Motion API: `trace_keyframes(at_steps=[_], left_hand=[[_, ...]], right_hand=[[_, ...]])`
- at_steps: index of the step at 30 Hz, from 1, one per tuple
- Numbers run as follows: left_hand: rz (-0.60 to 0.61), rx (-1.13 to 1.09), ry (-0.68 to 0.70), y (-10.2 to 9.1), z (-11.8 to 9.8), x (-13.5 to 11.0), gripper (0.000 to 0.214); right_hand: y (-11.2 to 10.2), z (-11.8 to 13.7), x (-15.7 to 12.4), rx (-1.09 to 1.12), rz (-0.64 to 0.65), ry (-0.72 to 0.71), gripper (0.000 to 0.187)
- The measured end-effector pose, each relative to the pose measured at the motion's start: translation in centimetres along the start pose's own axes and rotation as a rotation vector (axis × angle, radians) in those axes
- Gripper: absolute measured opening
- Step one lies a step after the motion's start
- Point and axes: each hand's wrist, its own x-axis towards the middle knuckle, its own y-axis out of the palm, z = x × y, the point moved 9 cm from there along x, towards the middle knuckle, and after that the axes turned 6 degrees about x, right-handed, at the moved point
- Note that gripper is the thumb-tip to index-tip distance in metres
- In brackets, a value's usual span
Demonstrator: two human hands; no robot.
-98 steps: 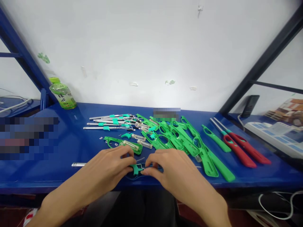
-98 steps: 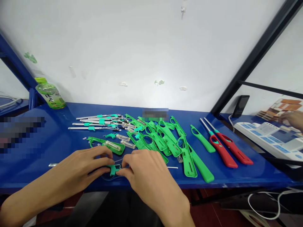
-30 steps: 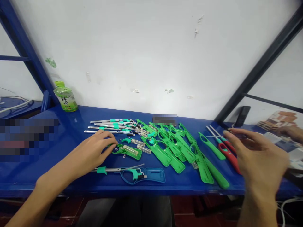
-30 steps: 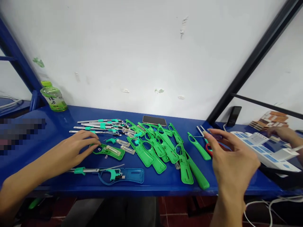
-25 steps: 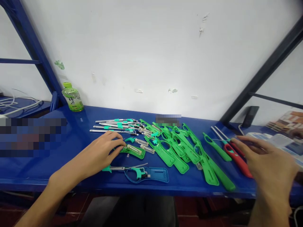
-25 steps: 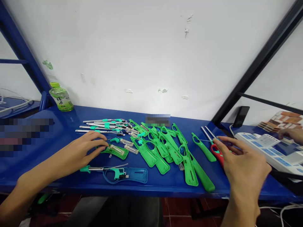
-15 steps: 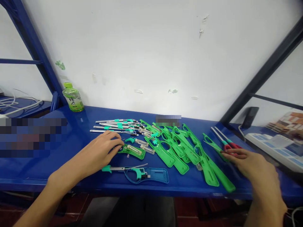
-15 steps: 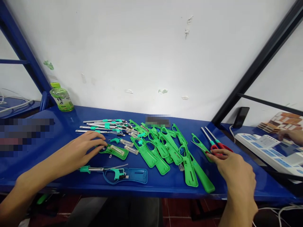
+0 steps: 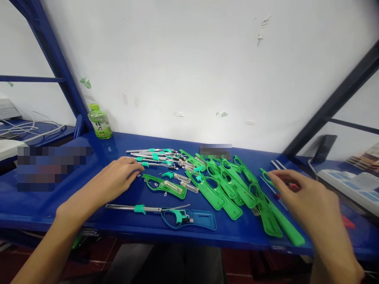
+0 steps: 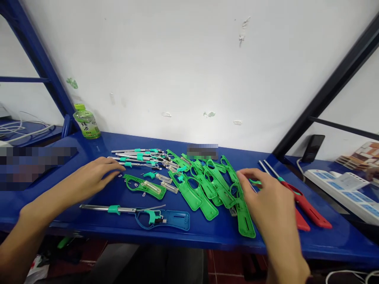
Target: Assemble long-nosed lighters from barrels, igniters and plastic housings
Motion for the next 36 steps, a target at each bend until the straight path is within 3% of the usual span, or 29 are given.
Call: trace_keyframes(at_steps=[3, 6, 9, 11, 16, 22, 36], left_hand=[[0.006, -0.011, -0.022, 0.3, 0.6, -0.1, 0.043], [0.024, -0.030, -0.017, 0.4, 0.7, -0.1, 0.039], [0.041, -0.049, -0.002, 0.1, 0.3, -0.1, 0.035], [0.046, -0.067, 0.018, -0.3, -0.3, 0.0, 0.034], [0.077, -0.135, 0.093, -0.6, -2.8, -0.2, 0.028], [0.092, -0.151, 0.109, 0.2, -5.1, -0.2, 0.023], [0.119, -0.101, 0.116, 1.5, -6.0, -0.1, 0.019]], right_hand=[[1.2, 7.6, -1.7, 0.252, 0.045, -0.149, 0.038], [3.4, 14.3, -4.1, 0.414, 0.185, -0.312, 0.028], [6.1, 18.9, -7.1, 0.534, 0.415, -0.444, 0.025], [7.4, 20.7, -8.8, 0.535, 0.500, -0.525, 0.030], [9.6, 21.5, -10.4, 0.474, 0.576, -0.543, 0.039], [10.3, 21.5, -9.8, 0.499, 0.568, -0.495, 0.021], [10.6, 21.3, -9.7, 0.460, 0.483, -0.506, 0.019]])
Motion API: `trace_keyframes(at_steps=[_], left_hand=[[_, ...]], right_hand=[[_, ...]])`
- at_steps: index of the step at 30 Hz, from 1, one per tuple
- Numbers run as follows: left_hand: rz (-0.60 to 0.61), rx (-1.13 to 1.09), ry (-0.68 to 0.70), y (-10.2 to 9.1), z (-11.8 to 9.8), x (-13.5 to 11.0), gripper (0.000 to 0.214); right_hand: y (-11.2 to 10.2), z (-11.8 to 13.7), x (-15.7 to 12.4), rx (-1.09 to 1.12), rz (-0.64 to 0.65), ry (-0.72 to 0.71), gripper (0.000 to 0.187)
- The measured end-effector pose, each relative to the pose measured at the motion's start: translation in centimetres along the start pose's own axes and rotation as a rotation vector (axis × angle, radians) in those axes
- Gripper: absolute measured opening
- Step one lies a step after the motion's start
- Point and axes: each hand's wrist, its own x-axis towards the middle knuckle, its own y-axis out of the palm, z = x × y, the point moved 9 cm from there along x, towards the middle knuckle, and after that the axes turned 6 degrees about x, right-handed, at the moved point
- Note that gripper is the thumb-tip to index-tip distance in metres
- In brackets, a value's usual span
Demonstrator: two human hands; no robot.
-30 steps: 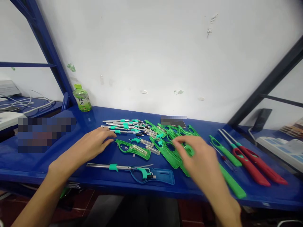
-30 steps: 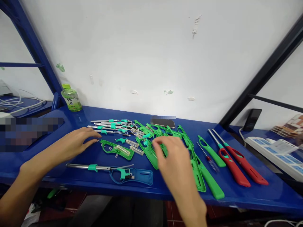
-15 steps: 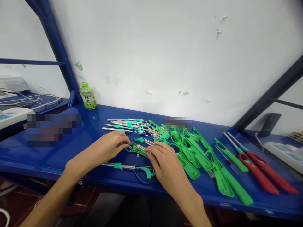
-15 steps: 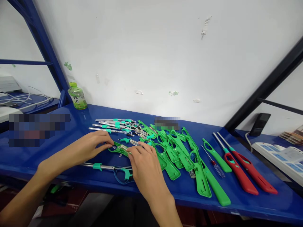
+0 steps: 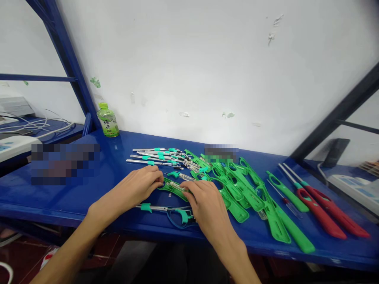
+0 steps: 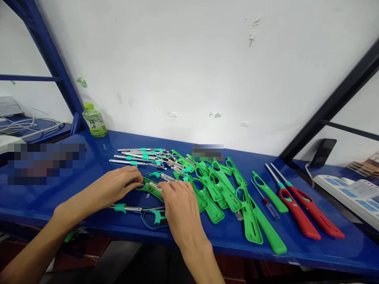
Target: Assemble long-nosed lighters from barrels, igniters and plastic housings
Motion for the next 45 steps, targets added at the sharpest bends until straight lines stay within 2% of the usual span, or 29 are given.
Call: trace_keyframes(at_steps=[7, 13, 18, 26, 32, 45], left_hand=[[-0.025, 0.016, 0.001, -0.3, -0.5, -0.1, 0.024], [-0.039, 0.019, 0.001, -0.7, -0.6, -0.2, 0.023], [-0.054, 0.011, 0.001, -1.1, -0.7, -0.4, 0.025], [-0.048, -0.008, 0.016, -1.6, -0.9, -0.3, 0.023], [-0.035, -0.024, 0.021, -1.9, -1.6, -0.1, 0.022], [-0.142, -0.063, 0.023, -2.2, -1.4, -0.3, 0.031]], right_hand=[[0.3, -0.4, -0.2, 0.023, -0.017, -0.007, 0.024], [-0.8, -0.3, -0.1, 0.090, -0.081, 0.010, 0.029], [-0.8, -0.6, -0.3, 0.053, -0.044, 0.026, 0.033], [-1.0, -0.8, -0.1, 0.001, -0.075, 0.014, 0.037], [-1.2, -1.3, 0.2, -0.023, -0.075, 0.060, 0.025], [-1.5, -3.1, 0.1, -0.226, 0.017, 0.096, 0.007]])
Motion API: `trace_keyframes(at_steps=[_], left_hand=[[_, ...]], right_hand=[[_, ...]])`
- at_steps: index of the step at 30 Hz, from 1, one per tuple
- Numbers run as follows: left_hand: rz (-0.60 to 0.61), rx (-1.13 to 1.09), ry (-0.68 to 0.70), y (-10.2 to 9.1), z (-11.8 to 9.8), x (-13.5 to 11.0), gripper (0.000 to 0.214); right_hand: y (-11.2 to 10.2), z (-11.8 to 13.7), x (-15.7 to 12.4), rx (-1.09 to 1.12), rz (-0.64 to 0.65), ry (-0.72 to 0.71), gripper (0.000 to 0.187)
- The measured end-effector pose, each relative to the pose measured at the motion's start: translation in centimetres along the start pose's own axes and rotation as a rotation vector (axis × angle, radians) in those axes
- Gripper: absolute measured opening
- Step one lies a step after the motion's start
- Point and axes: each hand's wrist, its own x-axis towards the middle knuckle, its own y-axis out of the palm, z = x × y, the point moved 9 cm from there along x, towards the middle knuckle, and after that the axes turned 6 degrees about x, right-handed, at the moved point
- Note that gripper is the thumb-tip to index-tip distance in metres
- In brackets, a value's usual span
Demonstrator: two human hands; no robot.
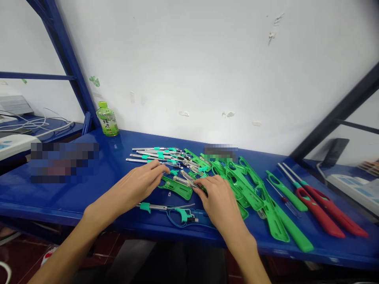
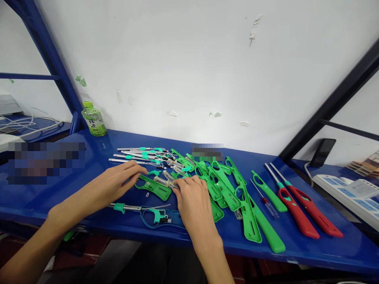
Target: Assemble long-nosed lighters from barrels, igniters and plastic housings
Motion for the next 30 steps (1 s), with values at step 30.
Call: trace_keyframes(at_steps=[30], left_hand=[[-0.320, -0.163, 0.206, -4.0, -3.3, -0.5, 0.020]], right_hand=[[0.4, 1.1, -0.8, 1.926, 0.129, 0.412, 0.025]])
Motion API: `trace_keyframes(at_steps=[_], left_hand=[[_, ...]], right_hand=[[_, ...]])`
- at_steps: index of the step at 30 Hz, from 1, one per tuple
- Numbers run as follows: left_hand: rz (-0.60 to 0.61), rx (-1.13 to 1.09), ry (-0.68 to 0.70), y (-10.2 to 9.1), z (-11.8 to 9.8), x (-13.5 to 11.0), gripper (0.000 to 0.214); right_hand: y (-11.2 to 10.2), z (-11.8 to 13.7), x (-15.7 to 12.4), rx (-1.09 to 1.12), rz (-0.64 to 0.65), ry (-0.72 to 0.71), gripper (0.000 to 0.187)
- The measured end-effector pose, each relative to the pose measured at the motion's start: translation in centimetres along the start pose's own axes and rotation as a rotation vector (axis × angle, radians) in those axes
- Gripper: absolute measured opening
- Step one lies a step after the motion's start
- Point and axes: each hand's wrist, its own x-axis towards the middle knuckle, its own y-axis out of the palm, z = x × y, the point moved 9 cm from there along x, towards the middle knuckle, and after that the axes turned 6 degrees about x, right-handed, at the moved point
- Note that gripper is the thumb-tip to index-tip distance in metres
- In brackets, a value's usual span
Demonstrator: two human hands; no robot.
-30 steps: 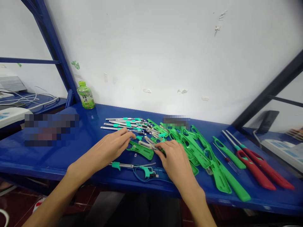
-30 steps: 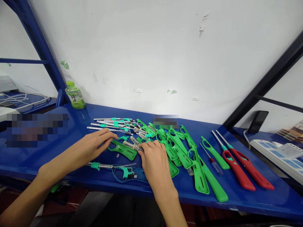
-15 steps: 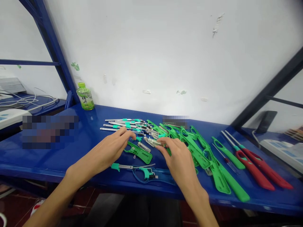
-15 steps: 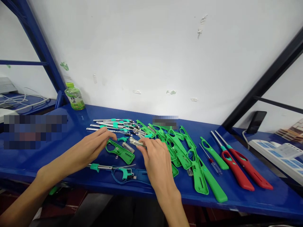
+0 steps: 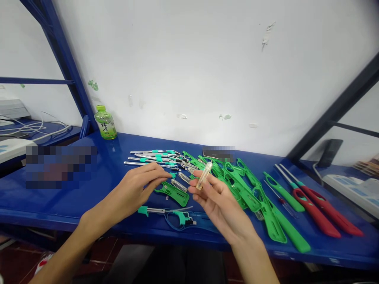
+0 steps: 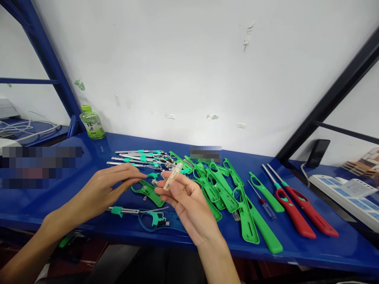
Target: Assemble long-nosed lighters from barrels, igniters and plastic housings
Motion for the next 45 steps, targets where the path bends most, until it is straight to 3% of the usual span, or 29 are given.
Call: trace_keyframes(at_steps=[3, 6, 8, 12, 15, 26, 30, 33, 40, 45], left_hand=[[0.013, 0.003, -0.013, 0.2, 0.1, -0.1, 0.022], [0.032, 0.024, -0.022, 0.5, 0.3, -0.2, 0.022], [0.033, 0.042, -0.024, 0.5, 0.4, -0.2, 0.022], [0.056, 0.058, -0.019, 0.6, 0.5, -0.3, 0.024], [0.087, 0.062, -0.022, 0.7, 0.5, -0.5, 0.025], [0.128, 0.060, -0.036, 0.9, 0.6, -0.5, 0.027], [0.132, 0.066, -0.040, 0.8, 0.7, -0.5, 0.026], [0.130, 0.070, -0.048, 0.5, 1.0, -0.6, 0.026], [0.103, 0.089, -0.028, -0.2, 1.3, -0.8, 0.025], [0.050, 0.084, -0.013, -1.0, 1.2, -0.8, 0.023]], right_hand=[[-0.2, -0.1, 0.0, 0.059, 0.024, 0.061, 0.028], [-0.6, 0.6, 0.0, -0.041, 0.021, 0.051, 0.033], [-1.4, 1.3, 0.1, -0.265, -0.024, -0.001, 0.035], [-3.0, 2.9, 0.1, -1.083, -0.228, -0.143, 0.025], [-3.2, 3.1, 0.2, -1.351, -0.318, -0.198, 0.017], [-1.7, 1.6, 0.2, -1.645, -0.267, -0.236, 0.018], [-1.4, 1.8, 0.5, -1.730, -0.264, -0.239, 0.027], [-1.0, 2.3, 1.9, -1.781, -0.256, -0.226, 0.029], [0.6, 1.6, 6.7, -1.873, -0.166, -0.136, 0.013], [1.1, 2.5, 7.3, -1.807, -0.120, -0.144, 0.015]])
